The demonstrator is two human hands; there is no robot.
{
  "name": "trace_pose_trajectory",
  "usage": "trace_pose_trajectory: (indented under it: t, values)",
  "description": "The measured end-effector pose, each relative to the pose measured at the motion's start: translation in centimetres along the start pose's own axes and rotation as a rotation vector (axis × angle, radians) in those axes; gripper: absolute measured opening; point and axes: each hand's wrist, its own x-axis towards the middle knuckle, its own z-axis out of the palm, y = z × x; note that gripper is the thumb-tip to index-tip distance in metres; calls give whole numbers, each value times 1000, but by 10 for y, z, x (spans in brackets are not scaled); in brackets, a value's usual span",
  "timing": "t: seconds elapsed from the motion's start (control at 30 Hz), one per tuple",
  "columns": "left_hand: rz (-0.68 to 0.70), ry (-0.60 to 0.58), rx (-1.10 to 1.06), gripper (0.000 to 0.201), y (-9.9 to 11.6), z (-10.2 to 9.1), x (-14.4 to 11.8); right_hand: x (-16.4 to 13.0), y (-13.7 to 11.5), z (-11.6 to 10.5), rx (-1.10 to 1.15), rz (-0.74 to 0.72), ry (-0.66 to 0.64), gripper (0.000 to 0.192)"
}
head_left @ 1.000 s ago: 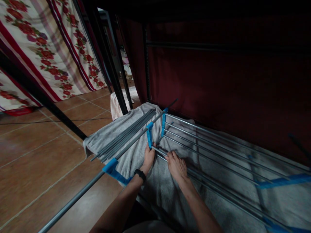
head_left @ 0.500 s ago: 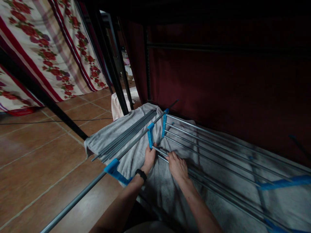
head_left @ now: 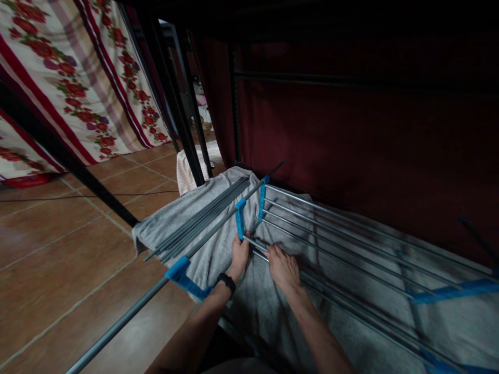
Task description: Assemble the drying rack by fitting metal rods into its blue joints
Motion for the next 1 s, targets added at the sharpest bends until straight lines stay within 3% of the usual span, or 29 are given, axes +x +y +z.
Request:
trace_pose_trajectory:
  t: [0.2,0.37,0.53,0.7,0.9,1.0]
  values:
    - [10,4,4,38,-1,1,-2,1,-1,3,-14,-20,32,40]
    - [13,4,22,35,-2,-2,1,-15,4,3,-66,-56,215,37]
    - [5,-43,47,25,-3,-8,7,-64,44,6,-182,43,355,36]
    - [40,39,51,35,4,-6,11,-112,95,17,-297,50,385,29]
    - [-23,-88,142,39,21,-6,18,-113,113,27,-247,131,417,18]
    - [-26,-55,242,36,21,-8,22,-105,111,27,-209,166,394,13]
